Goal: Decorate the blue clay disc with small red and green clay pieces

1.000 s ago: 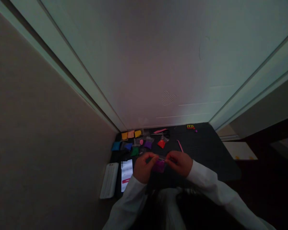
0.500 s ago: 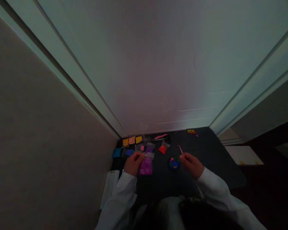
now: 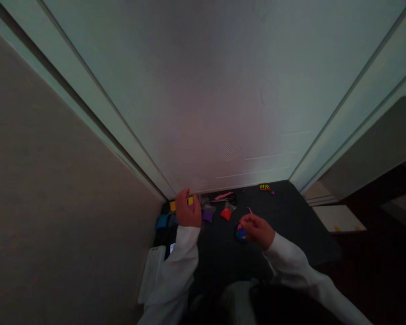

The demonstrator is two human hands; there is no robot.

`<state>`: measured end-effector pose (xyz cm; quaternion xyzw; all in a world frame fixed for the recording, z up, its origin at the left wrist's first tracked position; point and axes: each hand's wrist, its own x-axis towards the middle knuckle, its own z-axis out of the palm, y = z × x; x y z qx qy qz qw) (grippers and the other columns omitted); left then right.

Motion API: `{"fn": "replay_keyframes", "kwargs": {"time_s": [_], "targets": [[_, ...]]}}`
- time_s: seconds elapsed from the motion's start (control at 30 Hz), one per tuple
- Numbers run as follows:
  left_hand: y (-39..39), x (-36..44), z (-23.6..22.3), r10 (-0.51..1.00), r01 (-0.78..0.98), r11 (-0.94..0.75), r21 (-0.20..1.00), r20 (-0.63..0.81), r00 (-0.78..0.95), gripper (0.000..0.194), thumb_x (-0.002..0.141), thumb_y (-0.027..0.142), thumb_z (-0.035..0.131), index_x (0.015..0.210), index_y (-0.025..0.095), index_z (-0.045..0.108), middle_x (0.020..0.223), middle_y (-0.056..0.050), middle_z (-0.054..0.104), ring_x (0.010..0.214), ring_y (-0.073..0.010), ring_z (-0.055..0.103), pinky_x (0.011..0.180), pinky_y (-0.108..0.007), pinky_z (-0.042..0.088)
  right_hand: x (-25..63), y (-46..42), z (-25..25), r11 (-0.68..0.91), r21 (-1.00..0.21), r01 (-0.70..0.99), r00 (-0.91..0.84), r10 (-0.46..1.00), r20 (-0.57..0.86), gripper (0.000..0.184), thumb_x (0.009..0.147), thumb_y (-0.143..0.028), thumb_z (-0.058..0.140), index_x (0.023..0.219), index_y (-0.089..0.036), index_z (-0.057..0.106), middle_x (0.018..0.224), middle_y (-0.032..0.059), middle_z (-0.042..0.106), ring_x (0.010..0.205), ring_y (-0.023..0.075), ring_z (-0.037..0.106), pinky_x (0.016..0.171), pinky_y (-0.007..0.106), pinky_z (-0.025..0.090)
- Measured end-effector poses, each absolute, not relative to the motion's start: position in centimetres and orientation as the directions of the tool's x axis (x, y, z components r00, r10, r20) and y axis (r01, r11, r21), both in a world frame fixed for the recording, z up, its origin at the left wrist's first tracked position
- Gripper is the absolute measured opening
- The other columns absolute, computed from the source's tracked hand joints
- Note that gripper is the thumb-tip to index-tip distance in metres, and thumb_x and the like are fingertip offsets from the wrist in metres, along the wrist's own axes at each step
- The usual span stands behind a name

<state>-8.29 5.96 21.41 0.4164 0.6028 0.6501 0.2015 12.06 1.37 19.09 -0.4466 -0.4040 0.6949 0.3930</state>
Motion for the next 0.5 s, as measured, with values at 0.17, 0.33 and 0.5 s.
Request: {"fn": "replay_keyframes", "kwargs": {"time_s": [0.17, 0.33, 0.5], "targets": [[7.5, -4.3, 25.5, 0.813, -0.004, -0.346, 0.938, 0.298, -0.500, 0.039, 0.070, 0.028, 0.053, 0.108, 0.019, 0.045, 0.102, -0.008, 0.053, 0.085, -0.0137, 0.055, 0.083, -0.033, 0.042, 8.7, 0.2, 20.9, -0.347, -0.927, -0.140, -0.457, 0.854, -0.251, 0.034, 0.051, -0.034, 0.072, 0.074, -0.012, 0.060, 0.038, -0.0094, 0.038, 0.034, 0.0023, 0.031, 0.035, 0.017, 0.020], [7.6, -5.2, 27.8, 0.944, -0.465, -0.244, 0.851, 0.099, -0.314, 0.029, 0.076, 0.034, 0.038, 0.082, 0.013, 0.057, 0.078, -0.007, 0.059, 0.076, -0.0129, 0.058, 0.074, -0.031, 0.046, 9.7, 1.4, 22.5, -0.269, -0.913, -0.307, -0.291, 0.940, -0.179, 0.032, 0.068, -0.050, 0.053, 0.066, -0.018, 0.048, 0.036, -0.0114, 0.031, 0.032, 0.0026, 0.024, 0.035, 0.018, 0.020], [5.0, -4.9, 28.9, 0.909, -0.424, -0.355, 0.833, 0.202, -0.365, 0.016, 0.071, 0.027, 0.051, 0.083, 0.018, 0.058, 0.072, 0.000, 0.058, 0.067, -0.0100, 0.056, 0.067, -0.026, 0.046, 12.1, 2.5, 24.3, -0.185, -0.862, -0.473, -0.173, 0.978, -0.116, 0.038, 0.072, -0.057, 0.040, 0.060, -0.021, 0.035, 0.035, -0.0127, 0.019, 0.030, 0.0035, 0.015, 0.035, 0.019, 0.019]]}}
